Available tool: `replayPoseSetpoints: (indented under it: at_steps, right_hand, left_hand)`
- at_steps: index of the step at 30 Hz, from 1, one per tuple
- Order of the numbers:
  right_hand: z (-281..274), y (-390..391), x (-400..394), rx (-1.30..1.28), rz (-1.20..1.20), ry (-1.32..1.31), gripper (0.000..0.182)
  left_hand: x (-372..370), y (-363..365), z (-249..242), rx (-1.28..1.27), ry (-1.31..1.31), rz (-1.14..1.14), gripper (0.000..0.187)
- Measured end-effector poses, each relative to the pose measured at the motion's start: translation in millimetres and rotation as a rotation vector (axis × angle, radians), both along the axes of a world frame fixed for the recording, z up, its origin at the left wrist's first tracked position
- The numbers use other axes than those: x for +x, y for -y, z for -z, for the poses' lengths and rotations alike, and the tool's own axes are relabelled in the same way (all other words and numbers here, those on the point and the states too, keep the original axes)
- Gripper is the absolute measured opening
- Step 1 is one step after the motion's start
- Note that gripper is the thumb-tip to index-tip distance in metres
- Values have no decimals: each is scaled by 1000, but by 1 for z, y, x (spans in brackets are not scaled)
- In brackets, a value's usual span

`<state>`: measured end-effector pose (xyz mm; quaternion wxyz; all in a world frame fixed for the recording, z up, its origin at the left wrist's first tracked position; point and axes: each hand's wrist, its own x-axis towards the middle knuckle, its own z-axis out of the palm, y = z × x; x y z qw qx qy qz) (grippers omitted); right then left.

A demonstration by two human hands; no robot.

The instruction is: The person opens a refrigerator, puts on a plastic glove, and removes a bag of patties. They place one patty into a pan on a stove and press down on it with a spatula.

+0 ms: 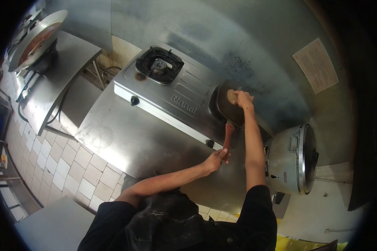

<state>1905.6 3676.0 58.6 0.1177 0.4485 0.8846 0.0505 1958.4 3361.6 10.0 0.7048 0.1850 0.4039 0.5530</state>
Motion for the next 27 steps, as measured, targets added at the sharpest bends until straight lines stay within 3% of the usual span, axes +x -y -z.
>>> replayPoseSetpoints:
  at_steps: [10,19,27]
  right_hand:
    - [-1,-12,40,37,152,45,51]
    - [2,-8,50,14,100,-15,56]
    - [-4,25,61,-38,44,-110,48]
  left_hand:
    - [12,-5,4,34,178,-107,44]
    - [8,-4,2,7,203,-81,41]
    - [6,-4,3,17,183,-42,40]
